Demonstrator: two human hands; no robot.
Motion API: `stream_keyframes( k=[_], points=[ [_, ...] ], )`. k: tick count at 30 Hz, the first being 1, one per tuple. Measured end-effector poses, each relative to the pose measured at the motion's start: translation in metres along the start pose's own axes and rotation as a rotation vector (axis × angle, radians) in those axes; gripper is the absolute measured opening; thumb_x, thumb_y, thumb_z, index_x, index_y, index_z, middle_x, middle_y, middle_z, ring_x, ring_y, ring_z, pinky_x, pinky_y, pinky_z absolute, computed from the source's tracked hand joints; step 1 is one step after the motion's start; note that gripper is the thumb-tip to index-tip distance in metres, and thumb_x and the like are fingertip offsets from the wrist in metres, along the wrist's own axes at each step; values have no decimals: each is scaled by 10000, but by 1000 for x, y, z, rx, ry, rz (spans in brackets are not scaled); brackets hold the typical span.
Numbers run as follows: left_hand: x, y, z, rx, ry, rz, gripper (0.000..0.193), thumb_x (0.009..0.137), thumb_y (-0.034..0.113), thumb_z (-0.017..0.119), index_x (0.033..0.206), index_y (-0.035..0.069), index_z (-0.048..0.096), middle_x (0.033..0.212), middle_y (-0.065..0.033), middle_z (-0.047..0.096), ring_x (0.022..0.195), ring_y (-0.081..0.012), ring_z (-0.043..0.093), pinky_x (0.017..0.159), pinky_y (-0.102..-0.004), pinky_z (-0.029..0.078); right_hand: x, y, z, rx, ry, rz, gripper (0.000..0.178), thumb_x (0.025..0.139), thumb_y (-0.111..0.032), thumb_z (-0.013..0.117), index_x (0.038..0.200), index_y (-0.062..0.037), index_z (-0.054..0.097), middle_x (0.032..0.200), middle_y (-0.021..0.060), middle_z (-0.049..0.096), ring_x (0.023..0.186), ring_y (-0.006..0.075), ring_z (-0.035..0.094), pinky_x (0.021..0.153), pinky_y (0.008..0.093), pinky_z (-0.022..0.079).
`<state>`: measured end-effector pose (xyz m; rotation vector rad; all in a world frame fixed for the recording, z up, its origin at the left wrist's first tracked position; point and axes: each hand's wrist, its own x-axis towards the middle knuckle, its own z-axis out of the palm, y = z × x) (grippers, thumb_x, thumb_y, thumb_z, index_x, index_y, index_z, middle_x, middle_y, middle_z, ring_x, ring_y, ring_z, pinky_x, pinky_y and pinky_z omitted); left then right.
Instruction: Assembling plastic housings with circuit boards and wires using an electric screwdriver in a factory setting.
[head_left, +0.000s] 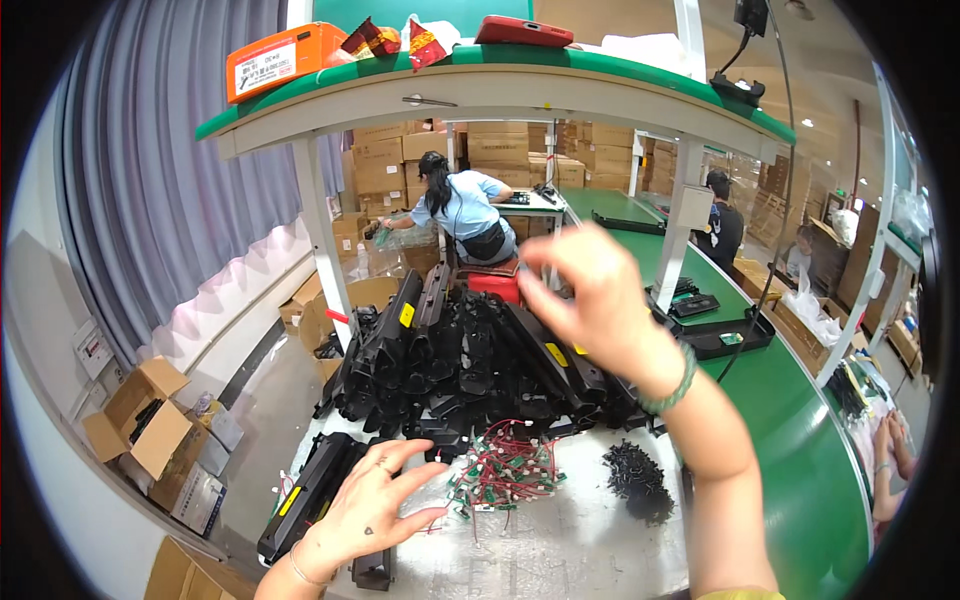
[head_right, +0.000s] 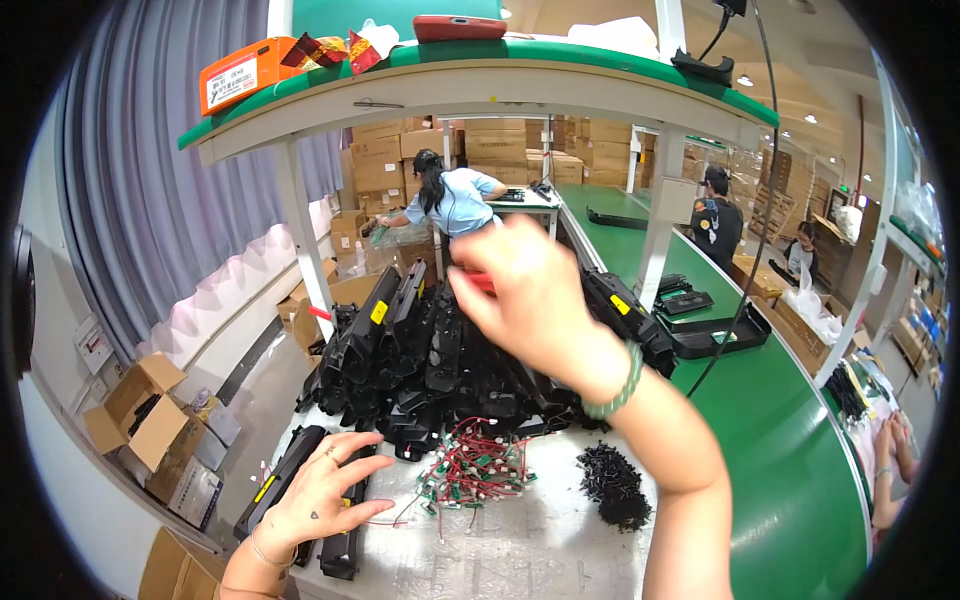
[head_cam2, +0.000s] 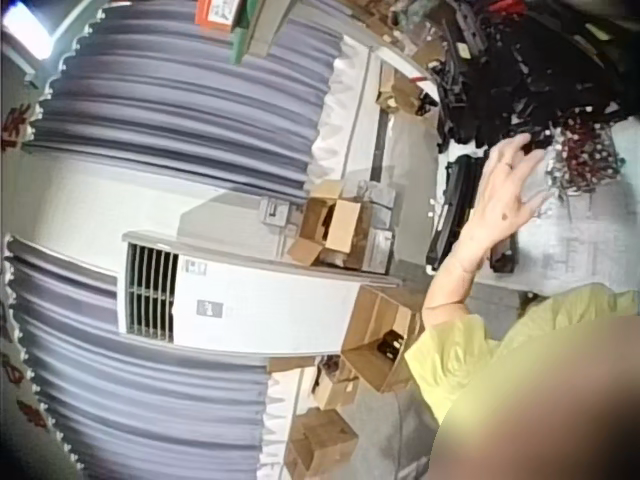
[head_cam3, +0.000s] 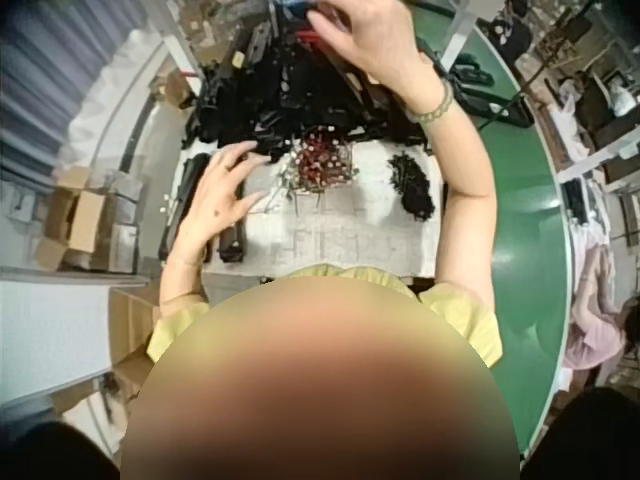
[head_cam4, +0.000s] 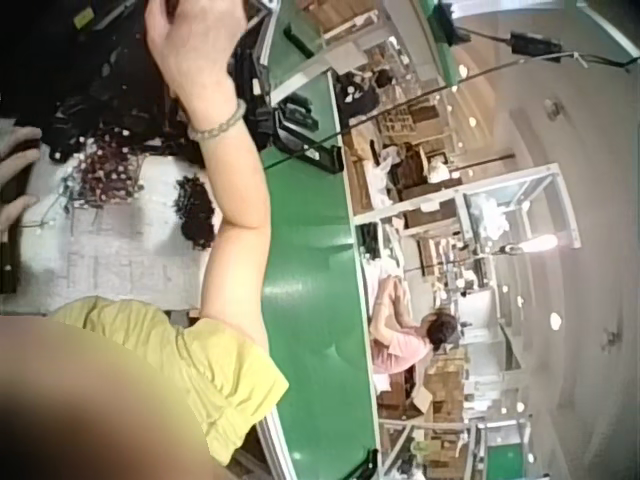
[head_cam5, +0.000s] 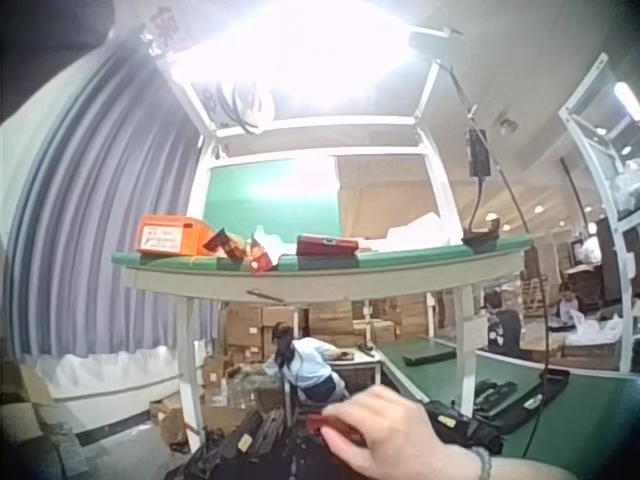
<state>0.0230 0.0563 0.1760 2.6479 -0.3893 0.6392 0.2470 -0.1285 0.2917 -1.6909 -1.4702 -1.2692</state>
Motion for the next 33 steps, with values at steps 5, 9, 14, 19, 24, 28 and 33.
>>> stream_keyframes(
  k=[5,9,14,19,24,28,33],
  points=[
    [17,38,-22,-219,81,332,403,673,164,821,1035,69,671,1144,-78,613,1056,-274,579,875,-368,493,127,2,0,-349,306,-333,155,781,-189,674,898,-99,626,844,41,629,874,245,571,734,346,509],
    [3,66,-39,-453,110,411,439,642,170,870,1023,62,680,1061,-97,673,997,-278,620,839,-356,515,193,-26,12,-394,178,-52,470,806,-238,682,1242,-118,551,909,169,683,917,320,650,783,409,509],
    [16,38,-53,-229,270,329,430,652,147,823,1041,45,672,1097,-94,640,1003,-272,605,881,-370,489,246,-27,5,-165,186,-44,174,826,-211,610,889,-75,698,870,197,670,846,373,649,768,455,509],
    [42,-10,-71,-272,706,11,677,680,221,812,1263,26,529,1256,-139,551,1163,-267,521,961,-369,429,253,-92,-81,133,68,75,213,819,-166,576,877,11,680,727,205,656,678,299,667,665,398,540],
    [98,1,-110,-19,997,29,1061,655,328,846,1455,47,209,1488,-229,267,1339,-334,335,1039,-486,333,209,-128,-80,97,226,-359,259,831,-142,571,833,103,655,647,195,638,575,264,643,582,367,537],
    [62,8,-91,-855,572,-32,331,789,-18,702,1098,-28,581,916,-80,682,778,-118,640,657,-210,512,177,-156,-26,492,-6,-340,176,787,-108,604,790,58,662,666,191,636,614,292,642,627,379,532],
    [-33,6,-6,-1066,565,-154,303,831,-67,650,1127,-45,589,1055,-75,655,954,-131,622,851,-280,513,112,-159,10,664,-65,-162,152,723,-104,606,734,32,674,624,208,611,593,316,649,615,384,536]
  ],
)
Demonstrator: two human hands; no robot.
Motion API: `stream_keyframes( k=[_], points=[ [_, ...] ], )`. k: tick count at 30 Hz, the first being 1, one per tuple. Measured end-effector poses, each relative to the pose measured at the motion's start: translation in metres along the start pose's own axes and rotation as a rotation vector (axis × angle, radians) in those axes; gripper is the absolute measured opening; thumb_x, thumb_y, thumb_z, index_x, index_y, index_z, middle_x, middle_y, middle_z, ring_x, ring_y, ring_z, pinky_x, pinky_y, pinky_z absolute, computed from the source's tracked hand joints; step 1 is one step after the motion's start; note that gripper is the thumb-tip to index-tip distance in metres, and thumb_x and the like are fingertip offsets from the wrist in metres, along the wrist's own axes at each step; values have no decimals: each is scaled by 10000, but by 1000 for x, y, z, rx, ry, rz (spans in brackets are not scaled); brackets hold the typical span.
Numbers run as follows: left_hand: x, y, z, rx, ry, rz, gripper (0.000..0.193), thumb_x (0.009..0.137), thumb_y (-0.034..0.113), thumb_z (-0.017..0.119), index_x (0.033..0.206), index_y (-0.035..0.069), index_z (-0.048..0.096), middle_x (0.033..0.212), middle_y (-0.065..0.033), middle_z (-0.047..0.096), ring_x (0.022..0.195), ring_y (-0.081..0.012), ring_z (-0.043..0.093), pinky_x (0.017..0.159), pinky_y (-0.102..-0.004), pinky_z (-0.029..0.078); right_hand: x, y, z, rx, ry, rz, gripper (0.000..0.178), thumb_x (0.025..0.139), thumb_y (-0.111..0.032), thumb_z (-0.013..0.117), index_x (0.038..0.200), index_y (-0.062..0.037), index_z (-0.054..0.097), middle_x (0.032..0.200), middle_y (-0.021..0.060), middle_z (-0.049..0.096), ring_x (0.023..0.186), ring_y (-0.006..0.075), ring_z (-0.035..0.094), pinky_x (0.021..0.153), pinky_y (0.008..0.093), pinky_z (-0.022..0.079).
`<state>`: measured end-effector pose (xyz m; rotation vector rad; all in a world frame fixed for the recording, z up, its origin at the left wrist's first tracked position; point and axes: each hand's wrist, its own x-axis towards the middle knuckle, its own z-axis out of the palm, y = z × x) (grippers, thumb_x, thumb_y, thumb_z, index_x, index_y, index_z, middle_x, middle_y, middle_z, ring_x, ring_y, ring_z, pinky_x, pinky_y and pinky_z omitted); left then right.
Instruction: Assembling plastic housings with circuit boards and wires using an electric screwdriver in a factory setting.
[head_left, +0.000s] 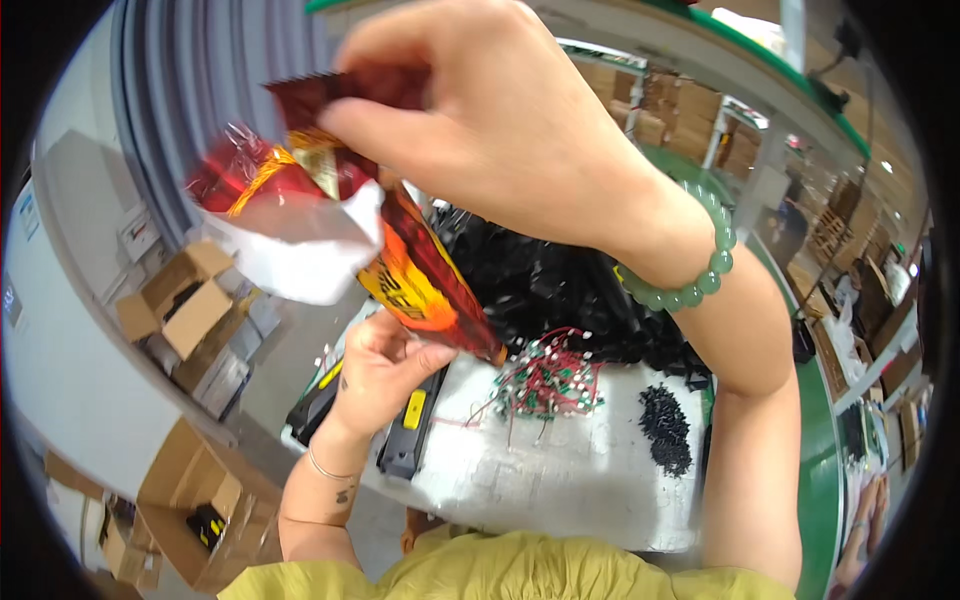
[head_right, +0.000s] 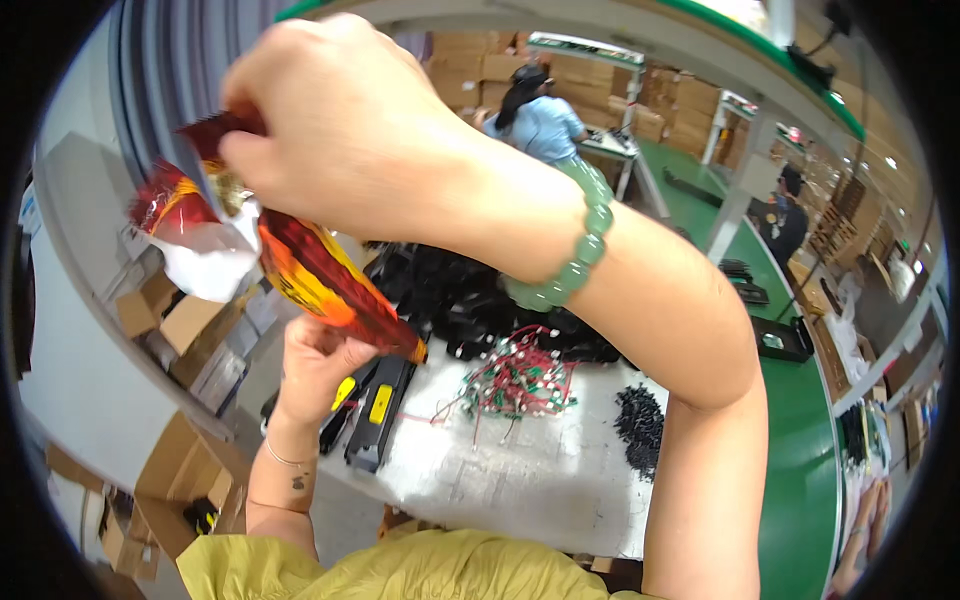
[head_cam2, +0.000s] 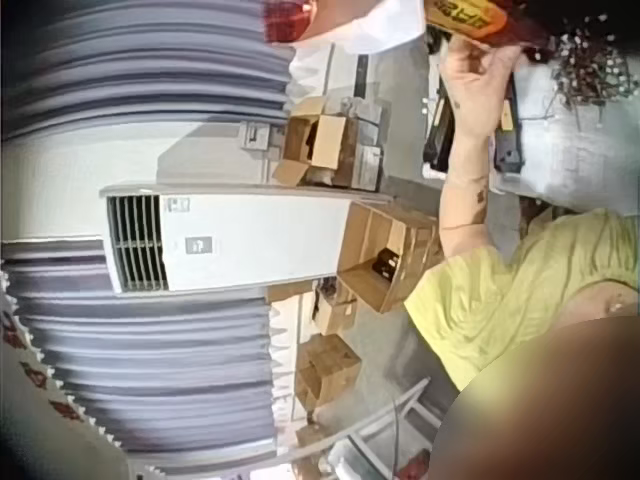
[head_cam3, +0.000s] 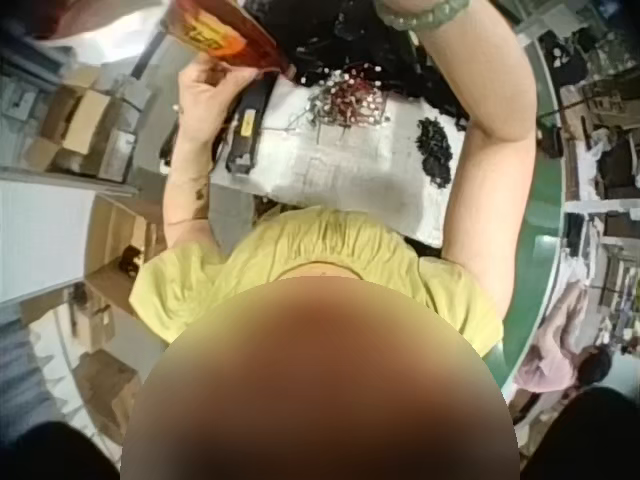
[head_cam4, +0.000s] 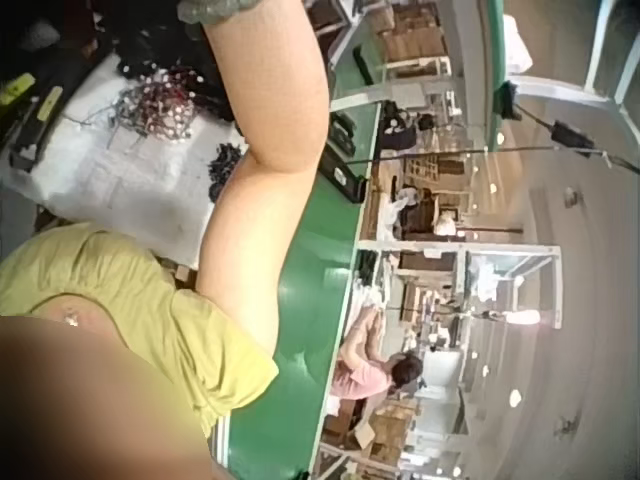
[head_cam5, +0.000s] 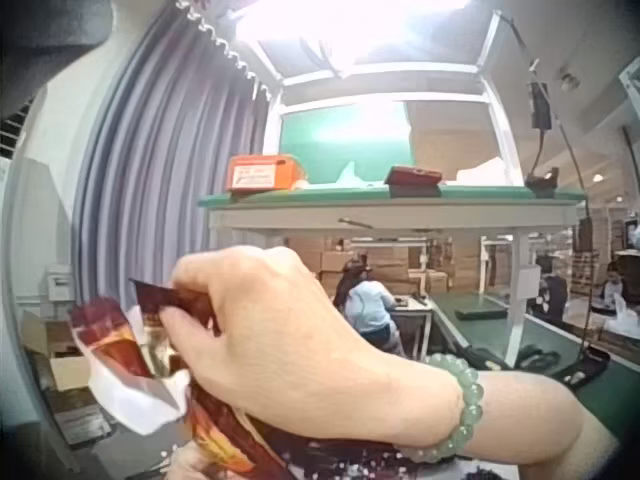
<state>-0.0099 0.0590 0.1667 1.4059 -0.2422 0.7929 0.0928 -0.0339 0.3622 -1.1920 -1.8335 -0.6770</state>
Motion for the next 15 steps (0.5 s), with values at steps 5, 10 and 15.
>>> stream_keyframes(
  k=[5,10,15],
  points=[
    [-69,-27,-9,145,223,-111,293,824,-101,613,1109,-36,617,947,-32,649,817,-64,578,725,-231,478,-70,9,30,810,-263,418,395,854,-134,674,1184,51,562,936,67,661,844,89,593,749,202,464],
    [-111,-47,-32,1477,36,166,236,821,6,683,1054,12,645,1034,-79,664,930,-187,633,839,-326,511,-170,16,67,696,-281,510,718,698,-167,814,1330,-52,493,1137,48,601,921,133,560,792,263,463],
    [-114,-71,-15,322,310,-57,244,847,46,663,1086,24,616,1040,-95,630,954,-187,619,858,-312,488,-228,-4,98,606,-292,358,531,792,-76,722,1285,-38,529,1067,135,614,908,246,613,756,323,511]
  ],
)
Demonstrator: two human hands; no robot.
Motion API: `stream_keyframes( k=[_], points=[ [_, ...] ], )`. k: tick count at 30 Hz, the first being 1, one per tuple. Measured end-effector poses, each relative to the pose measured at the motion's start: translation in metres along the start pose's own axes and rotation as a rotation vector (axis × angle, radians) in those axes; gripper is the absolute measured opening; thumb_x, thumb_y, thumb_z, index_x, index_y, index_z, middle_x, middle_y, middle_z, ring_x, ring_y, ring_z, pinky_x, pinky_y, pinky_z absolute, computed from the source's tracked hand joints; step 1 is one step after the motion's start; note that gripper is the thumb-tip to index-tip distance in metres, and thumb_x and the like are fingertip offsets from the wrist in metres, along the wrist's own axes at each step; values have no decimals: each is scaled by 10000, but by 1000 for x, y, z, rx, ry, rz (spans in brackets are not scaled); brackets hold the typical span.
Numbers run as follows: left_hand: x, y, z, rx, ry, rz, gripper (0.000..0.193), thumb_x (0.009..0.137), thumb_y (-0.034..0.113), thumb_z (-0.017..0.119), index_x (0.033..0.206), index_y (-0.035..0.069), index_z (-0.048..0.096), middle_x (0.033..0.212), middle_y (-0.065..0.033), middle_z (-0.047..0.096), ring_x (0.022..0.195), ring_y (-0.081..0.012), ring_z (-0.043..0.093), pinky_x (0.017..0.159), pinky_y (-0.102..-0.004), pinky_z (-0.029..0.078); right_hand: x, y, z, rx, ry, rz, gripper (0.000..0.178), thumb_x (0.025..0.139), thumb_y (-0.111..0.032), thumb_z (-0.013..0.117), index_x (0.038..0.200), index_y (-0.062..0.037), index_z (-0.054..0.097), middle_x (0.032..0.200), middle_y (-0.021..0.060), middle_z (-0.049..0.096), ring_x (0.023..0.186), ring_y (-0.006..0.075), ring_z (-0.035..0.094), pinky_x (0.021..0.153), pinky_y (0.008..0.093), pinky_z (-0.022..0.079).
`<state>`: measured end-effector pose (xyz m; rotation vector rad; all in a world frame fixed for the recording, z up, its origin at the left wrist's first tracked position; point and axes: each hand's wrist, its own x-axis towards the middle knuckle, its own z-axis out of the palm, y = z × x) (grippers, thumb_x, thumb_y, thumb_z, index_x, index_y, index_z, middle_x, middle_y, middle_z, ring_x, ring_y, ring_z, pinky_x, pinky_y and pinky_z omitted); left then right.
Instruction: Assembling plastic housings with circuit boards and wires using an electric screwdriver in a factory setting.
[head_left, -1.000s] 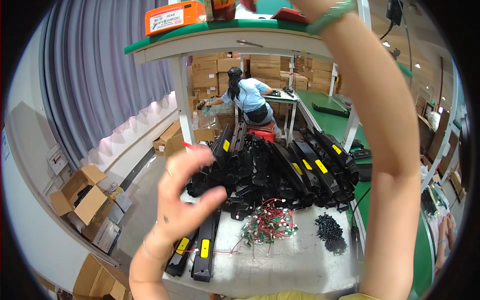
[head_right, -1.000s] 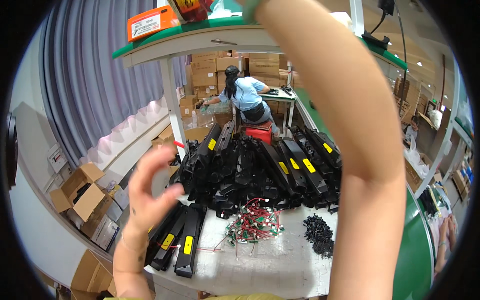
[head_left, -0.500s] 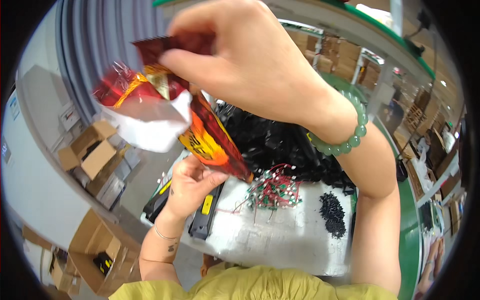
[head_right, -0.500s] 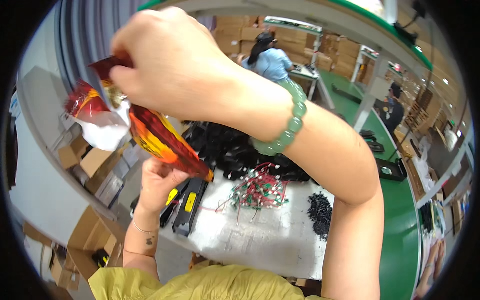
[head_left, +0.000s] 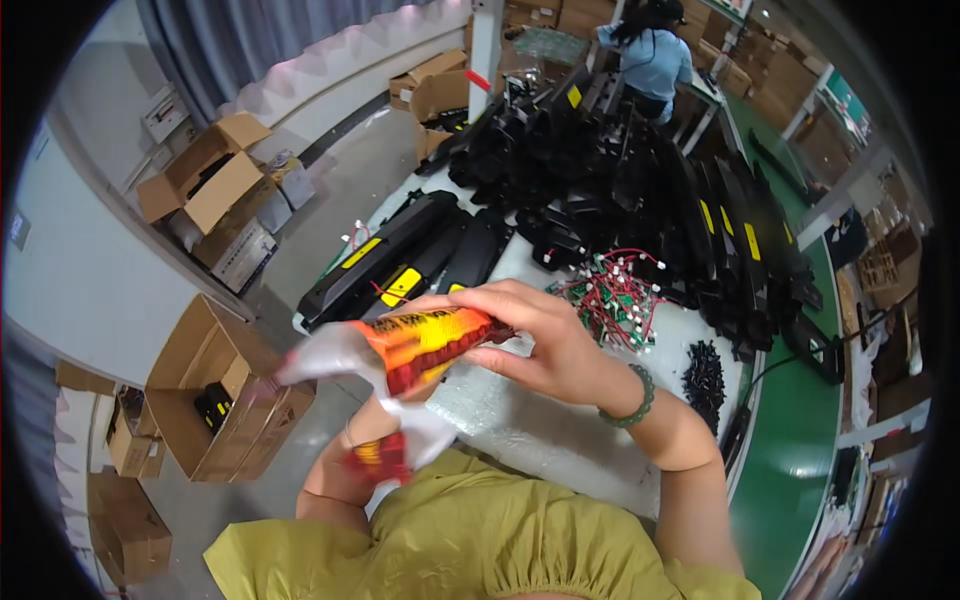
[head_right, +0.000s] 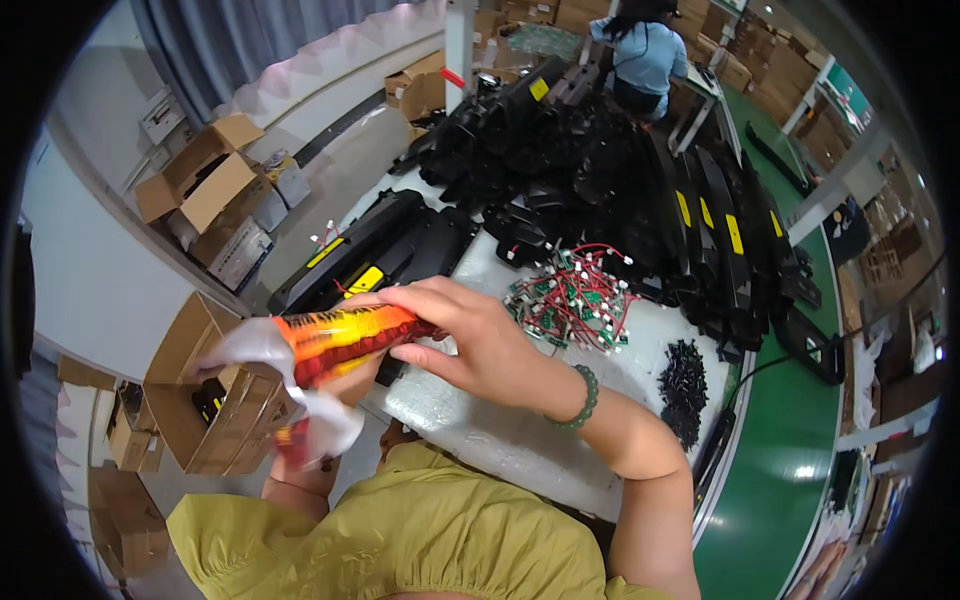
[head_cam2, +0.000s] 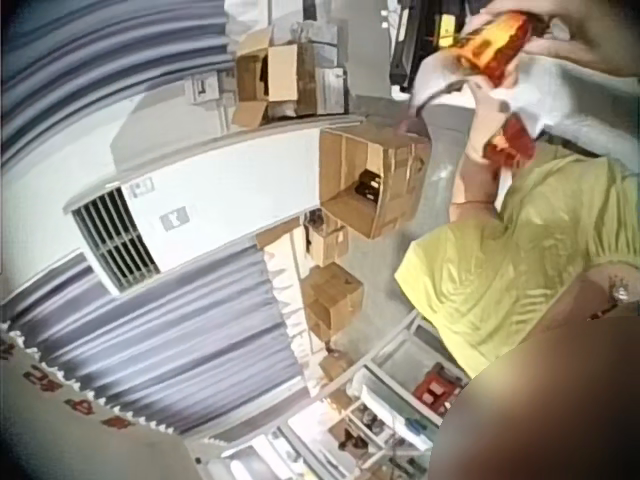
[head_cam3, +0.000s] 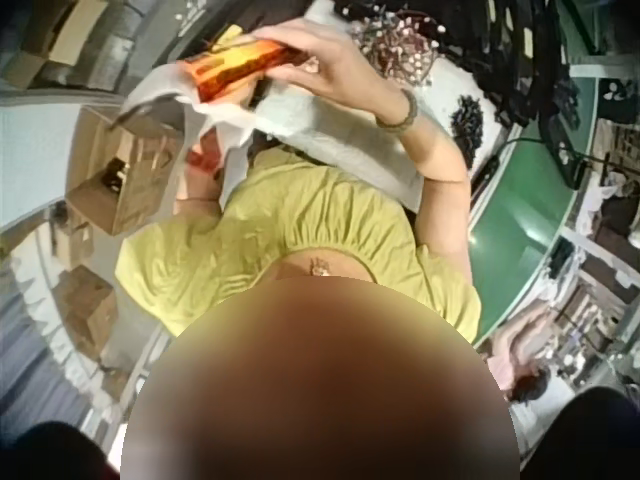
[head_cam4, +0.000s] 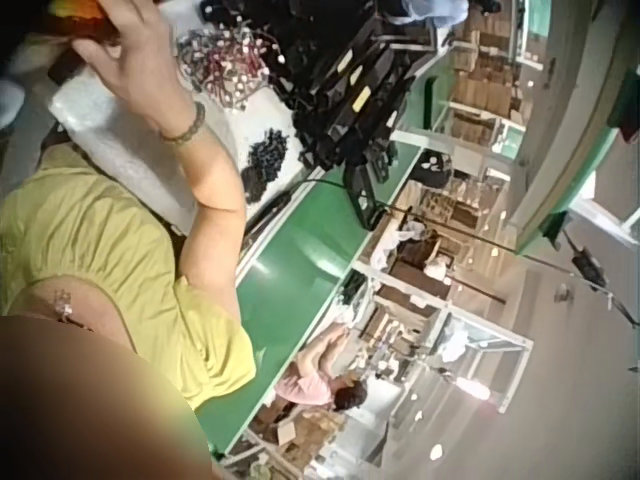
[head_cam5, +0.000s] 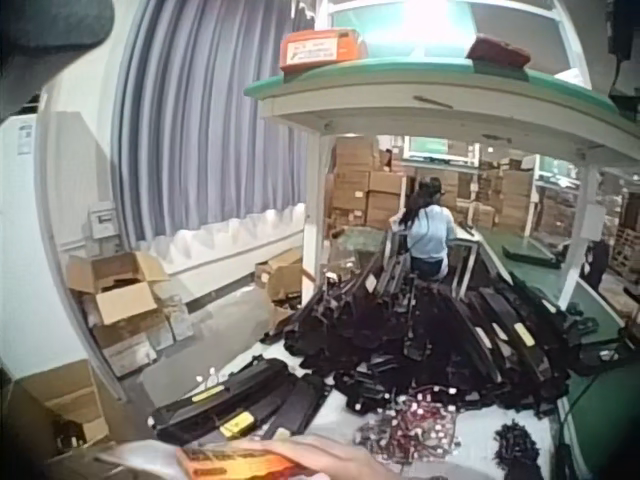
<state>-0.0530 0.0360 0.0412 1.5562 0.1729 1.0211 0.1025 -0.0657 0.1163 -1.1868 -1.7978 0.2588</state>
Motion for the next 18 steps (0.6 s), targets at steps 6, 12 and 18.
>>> stream_keyframes(
  k=[6,12,18],
  points=[
    [-11,4,2,155,-152,-289,239,825,18,665,1058,24,613,993,-91,647,890,-223,629,807,-324,491,-34,5,3,-162,71,85,488,773,-11,671,1241,-28,534,894,146,627,775,319,641,665,364,536],
    [4,38,17,699,-249,137,295,736,42,697,1015,7,608,939,-189,630,841,-426,580,759,-415,476,-50,14,3,-237,109,177,306,738,21,658,1043,2,639,791,127,656,654,287,641,575,350,513],
    [14,63,17,226,-191,85,882,639,106,820,1370,5,336,1223,-194,544,1028,-279,601,875,-361,482,-77,33,19,0,344,245,282,756,-94,696,1024,-16,658,873,128,685,739,274,679,625,325,536]
  ],
)
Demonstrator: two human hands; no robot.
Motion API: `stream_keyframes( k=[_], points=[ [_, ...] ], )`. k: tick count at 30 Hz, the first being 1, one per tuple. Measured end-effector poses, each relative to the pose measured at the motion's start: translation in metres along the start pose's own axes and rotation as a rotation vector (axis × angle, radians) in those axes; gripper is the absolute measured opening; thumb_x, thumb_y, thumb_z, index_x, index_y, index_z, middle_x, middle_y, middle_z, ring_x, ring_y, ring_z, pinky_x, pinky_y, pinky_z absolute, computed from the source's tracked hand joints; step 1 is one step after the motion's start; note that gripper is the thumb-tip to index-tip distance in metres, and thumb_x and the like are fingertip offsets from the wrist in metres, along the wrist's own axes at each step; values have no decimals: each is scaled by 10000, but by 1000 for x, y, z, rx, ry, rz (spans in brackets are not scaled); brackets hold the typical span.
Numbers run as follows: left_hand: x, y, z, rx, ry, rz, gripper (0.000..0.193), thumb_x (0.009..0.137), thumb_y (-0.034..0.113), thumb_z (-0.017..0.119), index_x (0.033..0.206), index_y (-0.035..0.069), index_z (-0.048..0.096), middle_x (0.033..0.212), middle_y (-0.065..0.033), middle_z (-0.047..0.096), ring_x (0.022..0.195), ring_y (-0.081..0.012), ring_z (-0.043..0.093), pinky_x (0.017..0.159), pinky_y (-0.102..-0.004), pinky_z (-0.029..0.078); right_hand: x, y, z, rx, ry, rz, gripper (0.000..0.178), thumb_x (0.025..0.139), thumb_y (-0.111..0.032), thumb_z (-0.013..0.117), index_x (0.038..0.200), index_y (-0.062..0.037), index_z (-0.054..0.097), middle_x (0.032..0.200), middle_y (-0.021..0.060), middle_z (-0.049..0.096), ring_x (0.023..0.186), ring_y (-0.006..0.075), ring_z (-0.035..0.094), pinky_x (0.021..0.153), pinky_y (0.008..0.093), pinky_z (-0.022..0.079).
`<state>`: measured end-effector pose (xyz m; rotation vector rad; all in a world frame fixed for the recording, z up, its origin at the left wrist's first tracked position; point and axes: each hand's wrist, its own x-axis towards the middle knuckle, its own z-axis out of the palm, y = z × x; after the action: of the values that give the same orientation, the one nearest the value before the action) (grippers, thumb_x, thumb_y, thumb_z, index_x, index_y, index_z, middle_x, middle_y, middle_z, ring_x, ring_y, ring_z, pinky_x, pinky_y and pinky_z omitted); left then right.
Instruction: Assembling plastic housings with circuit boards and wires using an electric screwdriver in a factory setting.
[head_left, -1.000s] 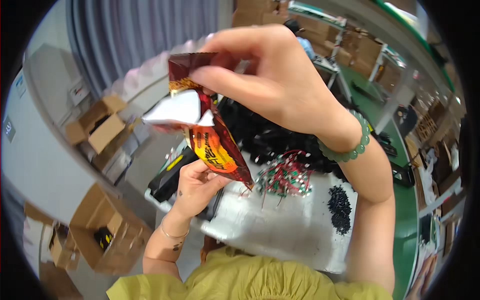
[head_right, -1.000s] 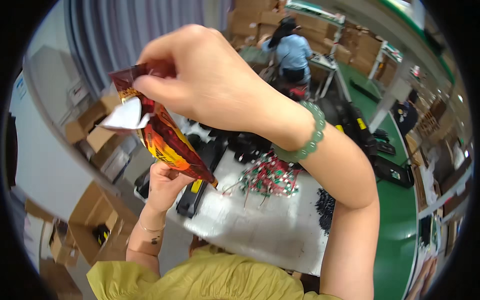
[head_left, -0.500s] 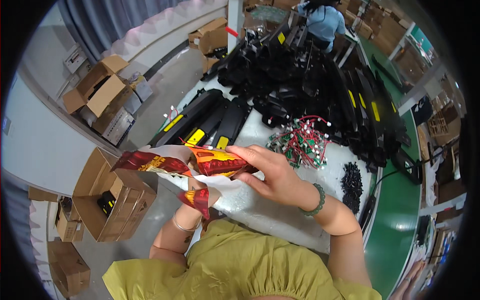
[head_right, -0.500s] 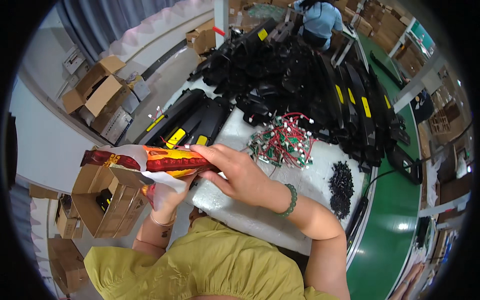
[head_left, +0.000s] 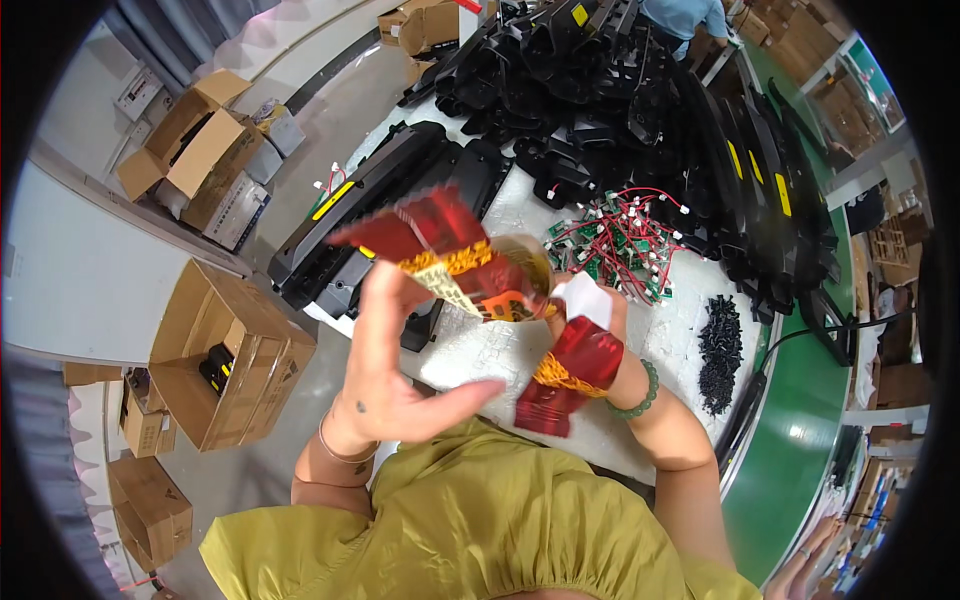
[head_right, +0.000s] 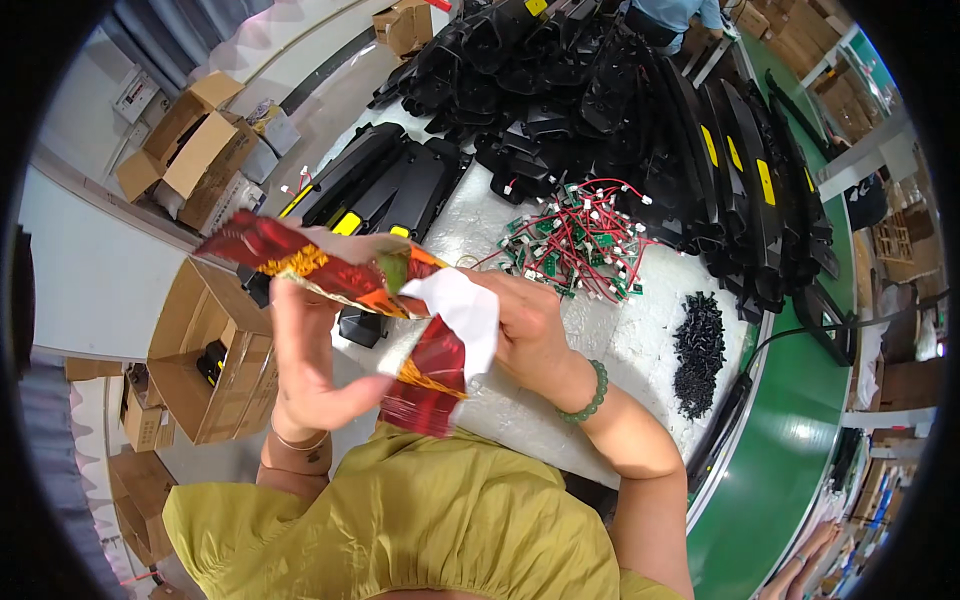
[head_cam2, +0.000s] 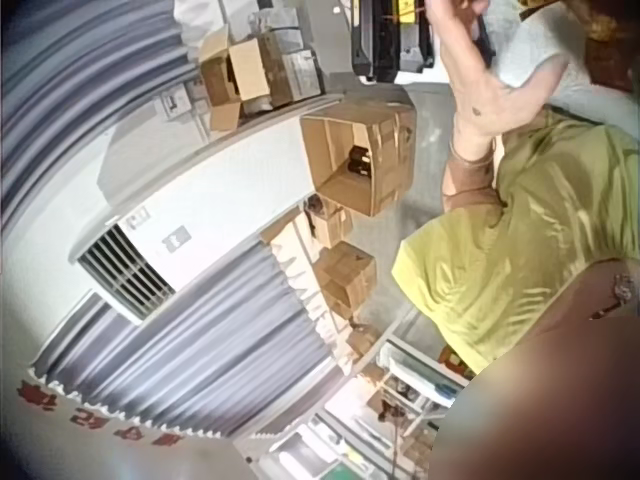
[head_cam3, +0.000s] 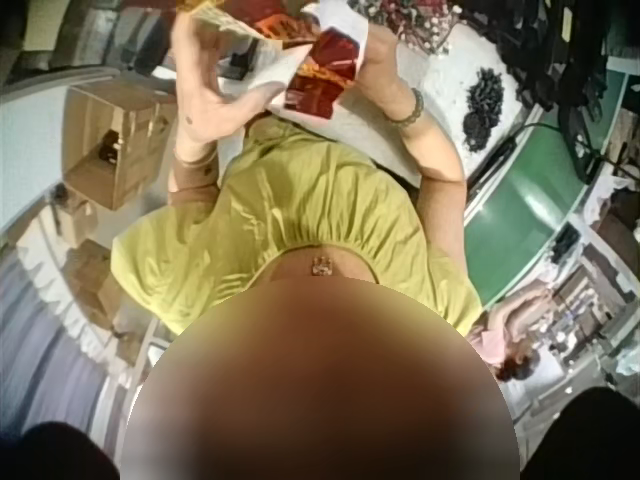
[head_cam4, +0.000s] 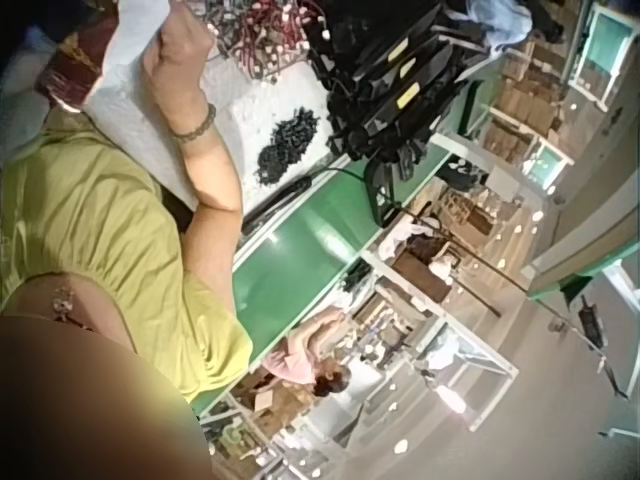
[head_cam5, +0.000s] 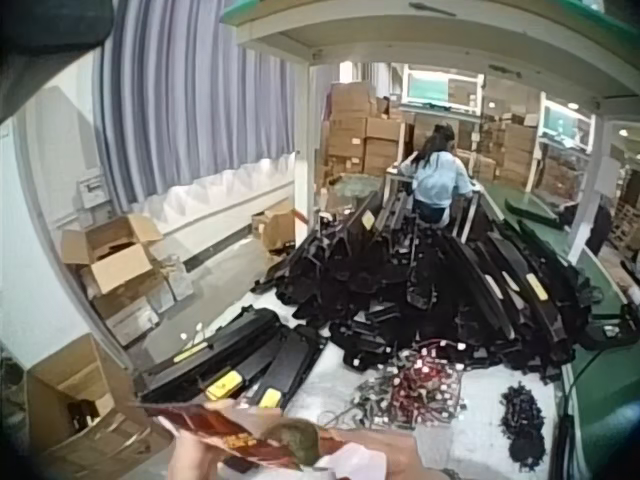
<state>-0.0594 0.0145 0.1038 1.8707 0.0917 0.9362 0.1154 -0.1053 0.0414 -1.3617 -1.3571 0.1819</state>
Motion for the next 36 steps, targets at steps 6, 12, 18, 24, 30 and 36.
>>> stream_keyframes(
  k=[6,12,18,24,30,36],
  points=[
    [9,-4,4,-278,30,169,1094,624,72,865,1458,43,158,1331,-254,465,1123,-287,566,925,-396,483,8,-20,-3,-230,-3,-166,371,719,3,650,1089,11,636,910,141,680,788,270,684,672,340,552],
    [-8,-1,24,-241,77,-123,600,737,95,787,1264,21,511,1060,-180,669,918,-244,673,844,-362,532,7,-23,-9,-284,55,-315,473,637,128,578,1100,46,631,938,159,677,808,288,682,685,331,562],
    [3,-4,18,-137,-85,-95,646,587,137,813,1182,20,591,1020,-137,686,847,-236,663,754,-321,525,7,-30,-12,-328,61,-314,391,678,87,615,1068,61,635,926,171,676,804,282,688,683,329,567],
    [12,-1,22,81,-162,-111,423,732,178,738,1087,-31,642,930,-131,683,821,-196,641,752,-275,517,1,-25,-11,-276,43,-185,329,695,92,631,1022,52,637,945,147,687,839,280,692,721,314,568],
    [1,-17,18,100,-177,-97,459,677,114,754,1086,-57,635,1078,-135,661,891,-206,627,770,-293,509,-1,-24,-12,-357,62,-106,334,680,27,694,1011,-9,660,846,108,666,745,246,659,622,308,532],
    [7,-14,23,77,-186,-100,452,701,193,727,1093,-18,651,963,-117,681,786,-237,632,748,-335,506,-8,-25,-11,-441,-13,-150,302,685,-6,705,984,-4,664,672,83,581,559,216,580,492,313,461]
  ],
)
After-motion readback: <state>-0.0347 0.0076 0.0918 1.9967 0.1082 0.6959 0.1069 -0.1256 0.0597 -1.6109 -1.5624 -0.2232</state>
